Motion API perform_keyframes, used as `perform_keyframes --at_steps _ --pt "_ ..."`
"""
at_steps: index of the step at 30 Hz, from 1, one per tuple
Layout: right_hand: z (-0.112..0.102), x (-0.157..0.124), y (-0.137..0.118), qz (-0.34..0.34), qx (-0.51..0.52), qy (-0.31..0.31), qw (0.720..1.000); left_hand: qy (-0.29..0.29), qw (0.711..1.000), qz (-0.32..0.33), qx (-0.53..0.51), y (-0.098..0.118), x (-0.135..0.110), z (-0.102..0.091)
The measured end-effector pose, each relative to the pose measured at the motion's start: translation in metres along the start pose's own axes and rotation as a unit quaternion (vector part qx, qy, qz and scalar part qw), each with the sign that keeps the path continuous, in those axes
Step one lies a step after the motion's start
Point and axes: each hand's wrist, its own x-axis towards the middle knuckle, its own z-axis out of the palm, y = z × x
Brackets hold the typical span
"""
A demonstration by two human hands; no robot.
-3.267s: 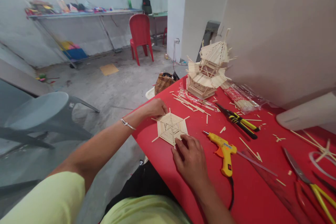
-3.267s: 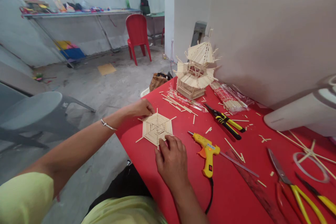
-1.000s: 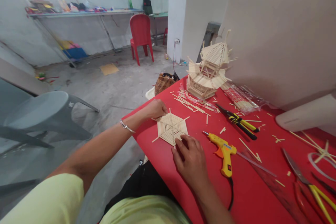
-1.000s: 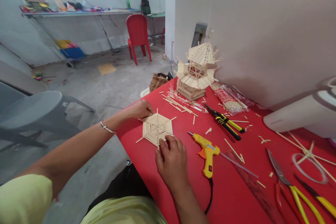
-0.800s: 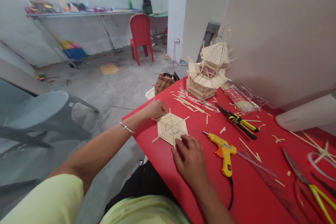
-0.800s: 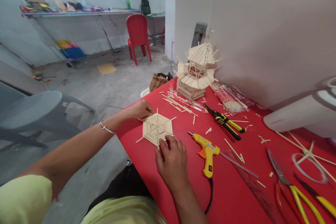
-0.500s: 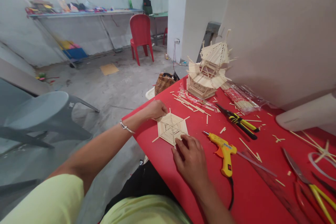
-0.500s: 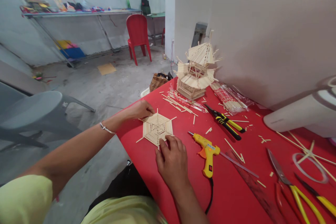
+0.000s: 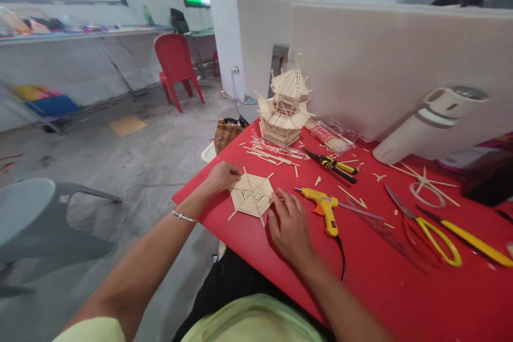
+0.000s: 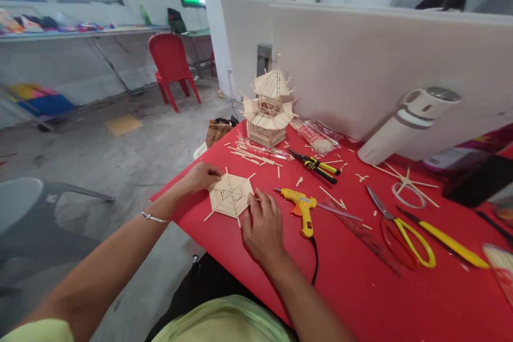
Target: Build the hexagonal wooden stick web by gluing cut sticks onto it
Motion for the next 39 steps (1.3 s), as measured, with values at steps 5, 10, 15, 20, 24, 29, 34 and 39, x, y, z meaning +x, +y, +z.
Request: perform_keyframes --at_steps 5,10,15,20,24,29,34,39 --pt "0.009 -0.005 0.006 -0.007 -0.007 -0.008 1.000 0.121 0.992 -0.011 -0.033 -0.006 -0.021 -0.003" --pt "0.006 -0.009 0.005 -0.016 -0.005 -0.004 1.000 0.166 0.983 -0.017 -0.080 -0.023 -0.064 -0.013" --pt "0.001 -0.012 0.002 -0.024 -0.011 -0.014 1.000 0.161 0.978 -0.008 -0.131 -0.032 -0.100 -0.009" --pt "-0.002 -0.010 -0.002 -0.020 -0.024 -0.020 0.999 0.143 0.973 0.002 -0.181 -0.021 -0.112 0.005" --pt "-0.014 -0.003 -0.009 -0.019 -0.033 -0.027 0.999 0.138 0.974 0.005 -0.182 -0.014 -0.103 0.003" --pt "-0.044 0.007 -0.012 -0.050 -0.025 -0.059 0.997 0.118 0.982 0.004 -0.150 -0.014 -0.074 -0.014" --pt "-0.068 -0.010 0.014 0.043 -0.066 -0.022 0.997 0.088 0.990 0.035 -0.104 -0.009 -0.026 -0.027" --pt "-0.079 -0.043 0.044 0.253 -0.144 -0.054 0.955 0.025 0.995 0.092 -0.038 -0.003 0.014 -0.022"
